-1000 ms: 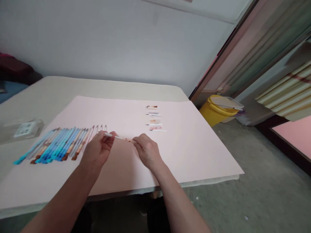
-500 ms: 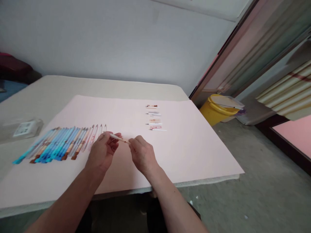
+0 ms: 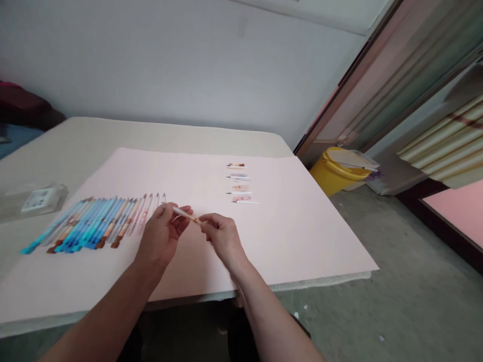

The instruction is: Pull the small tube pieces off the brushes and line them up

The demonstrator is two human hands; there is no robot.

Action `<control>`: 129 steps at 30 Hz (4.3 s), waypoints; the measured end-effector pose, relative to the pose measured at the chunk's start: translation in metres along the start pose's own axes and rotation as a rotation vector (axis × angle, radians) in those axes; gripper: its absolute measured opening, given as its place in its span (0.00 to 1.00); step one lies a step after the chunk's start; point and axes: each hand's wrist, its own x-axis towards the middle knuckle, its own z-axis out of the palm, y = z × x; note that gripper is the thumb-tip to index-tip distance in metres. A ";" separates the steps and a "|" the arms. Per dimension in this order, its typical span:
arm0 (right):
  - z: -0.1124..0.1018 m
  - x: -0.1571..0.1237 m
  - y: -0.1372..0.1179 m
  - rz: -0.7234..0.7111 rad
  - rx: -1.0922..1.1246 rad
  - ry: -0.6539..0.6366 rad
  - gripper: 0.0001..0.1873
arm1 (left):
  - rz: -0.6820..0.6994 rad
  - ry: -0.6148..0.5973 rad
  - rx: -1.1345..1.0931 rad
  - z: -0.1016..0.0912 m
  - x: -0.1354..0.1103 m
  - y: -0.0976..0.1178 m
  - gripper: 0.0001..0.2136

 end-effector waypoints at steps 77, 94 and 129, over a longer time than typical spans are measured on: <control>0.027 -0.010 -0.002 0.203 0.444 -0.028 0.11 | -0.059 -0.159 0.161 -0.001 -0.001 -0.001 0.09; 0.026 -0.011 -0.003 0.263 0.577 -0.084 0.11 | -0.075 -0.232 0.102 -0.002 0.001 0.001 0.07; 0.026 -0.011 -0.003 0.270 0.542 -0.058 0.11 | -0.104 -0.242 0.068 -0.002 0.001 0.000 0.06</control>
